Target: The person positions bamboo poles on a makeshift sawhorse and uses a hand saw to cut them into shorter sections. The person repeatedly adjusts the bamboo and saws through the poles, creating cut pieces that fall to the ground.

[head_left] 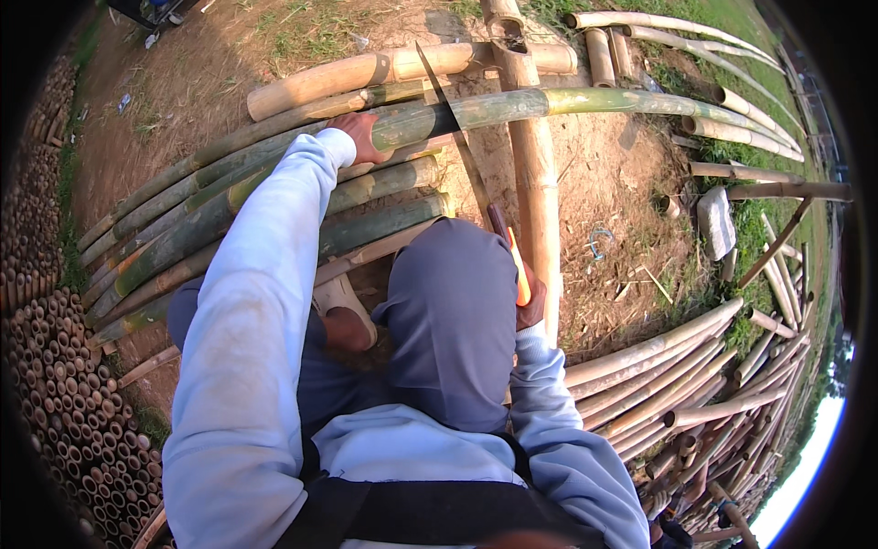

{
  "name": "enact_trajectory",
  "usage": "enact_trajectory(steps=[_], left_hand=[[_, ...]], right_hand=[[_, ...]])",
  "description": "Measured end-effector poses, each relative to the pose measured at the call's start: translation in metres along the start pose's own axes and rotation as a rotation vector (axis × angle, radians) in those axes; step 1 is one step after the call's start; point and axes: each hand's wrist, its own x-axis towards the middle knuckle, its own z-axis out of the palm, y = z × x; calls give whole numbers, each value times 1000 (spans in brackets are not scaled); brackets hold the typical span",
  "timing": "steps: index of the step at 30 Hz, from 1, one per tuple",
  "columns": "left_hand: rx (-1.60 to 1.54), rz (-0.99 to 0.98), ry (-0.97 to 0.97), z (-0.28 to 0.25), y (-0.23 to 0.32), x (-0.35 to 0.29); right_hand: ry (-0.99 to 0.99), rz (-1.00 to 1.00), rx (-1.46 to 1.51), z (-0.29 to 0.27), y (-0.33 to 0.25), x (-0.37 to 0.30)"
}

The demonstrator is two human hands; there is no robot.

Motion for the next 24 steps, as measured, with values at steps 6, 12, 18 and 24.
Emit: enact_trajectory(steps=[6,12,18,24], left_hand=[[-6,19,-50,0,-4,6],[-54,15,-1,0,-10,12],[-37,-9,-103,-5,-18,22],[-57,-6,-99,-3,-12,15]], right_hand=[[45,90,-67,-29,-26,-84],[8,44,242,32,-9,58],[-14,163,122,-10,-14,-41],[54,64,124,8,-24,-15]])
